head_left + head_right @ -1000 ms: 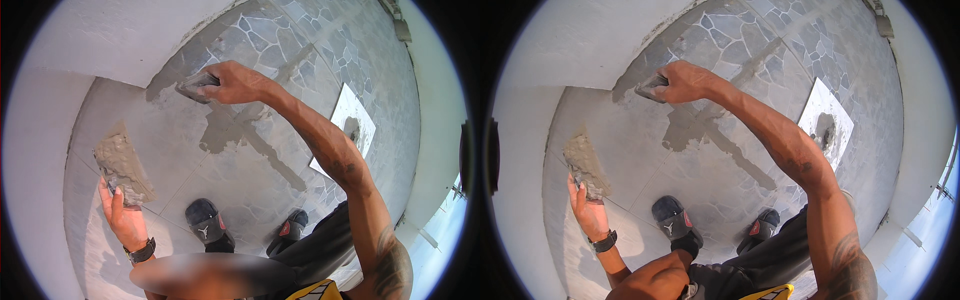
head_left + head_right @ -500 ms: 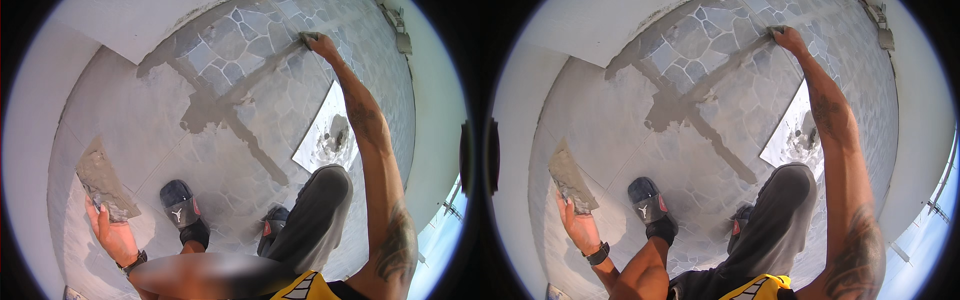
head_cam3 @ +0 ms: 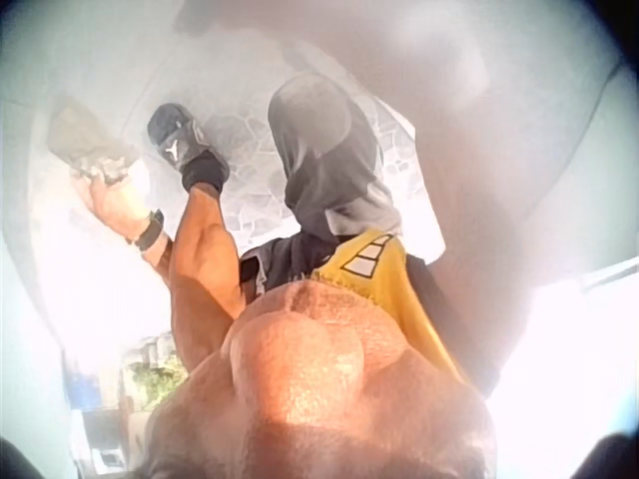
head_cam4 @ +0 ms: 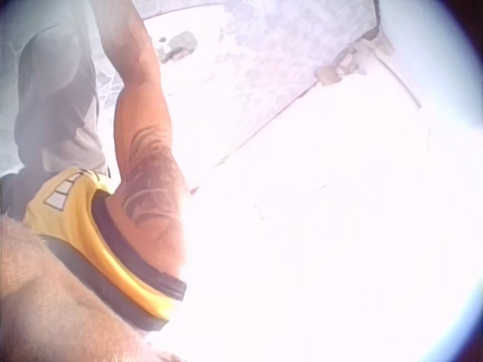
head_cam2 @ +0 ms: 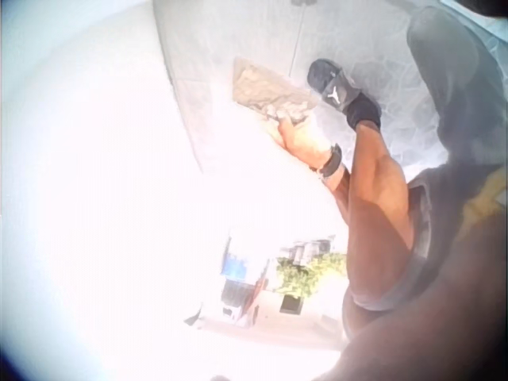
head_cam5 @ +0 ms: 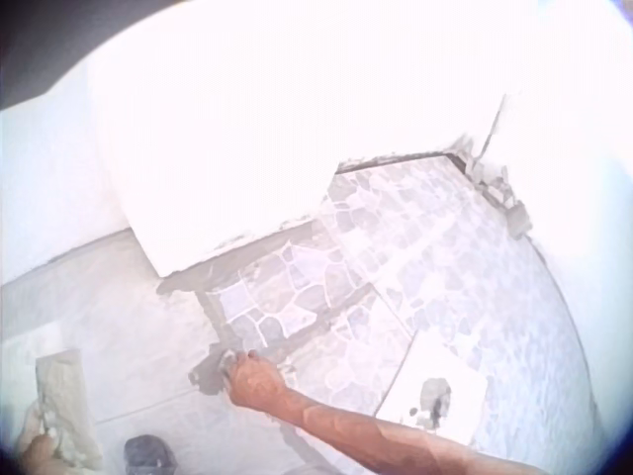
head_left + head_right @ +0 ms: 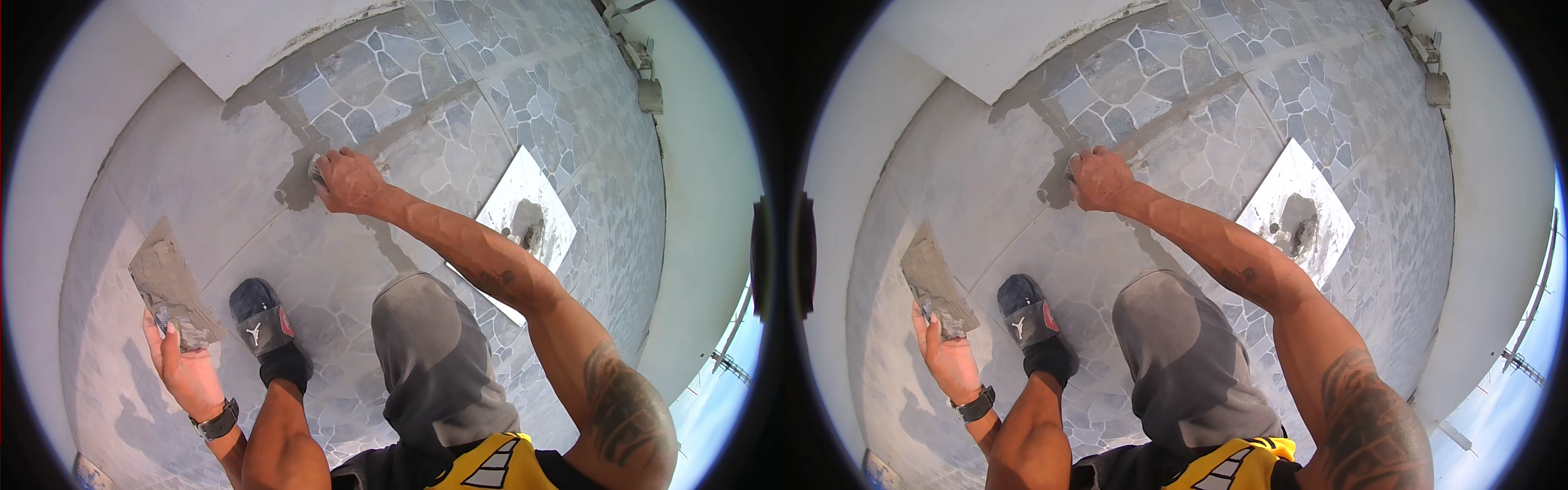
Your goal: The person is applying grout or adhesive between floor tiles using putty knives.
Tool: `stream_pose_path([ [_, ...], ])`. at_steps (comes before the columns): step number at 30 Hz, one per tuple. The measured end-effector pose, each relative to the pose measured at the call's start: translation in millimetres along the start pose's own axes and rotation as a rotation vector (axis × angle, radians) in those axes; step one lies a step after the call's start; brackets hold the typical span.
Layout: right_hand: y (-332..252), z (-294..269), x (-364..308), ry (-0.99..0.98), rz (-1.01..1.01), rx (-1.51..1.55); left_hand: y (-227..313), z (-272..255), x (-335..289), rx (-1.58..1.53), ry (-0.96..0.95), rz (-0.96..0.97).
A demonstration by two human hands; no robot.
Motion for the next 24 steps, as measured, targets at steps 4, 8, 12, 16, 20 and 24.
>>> stream_pose_path([
  [4, -1, -36, -21, -0.389, 0.216, 0.355, -19, 32, -25, 0.015, -0.068, -0.061],
  [8, 50, -83, -50, -0.382, 0.538, 0.841, -21, 61, -33, 0.045, -0.119, -0.091],
  [12, 83, -128, -91, -0.106, 0.711, 1.410, -6, 66, -53, 0.024, -0.126, -0.090],
  [16, 98, -172, -124, -0.021, 0.797, 1.535, 12, 73, -64, -0.006, -0.176, -0.095],
  [20, 57, -186, -134, 0.076, 0.730, 1.633, 11, 56, -48, -0.006, -0.257, -0.084],
  [24, -13, -180, -127, 0.049, 0.624, 1.573, -3, 24, -34, -0.007, -0.374, -0.147],
])
Point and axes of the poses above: each hand's wrist, its own x-axis towards the middle knuckle, its own z-axis out of the palm, y = z × x, the point moved 3 cm from there along x, towards the middle knuckle, and after that the axes turned 6 degrees about y, right-handed, at the moved point
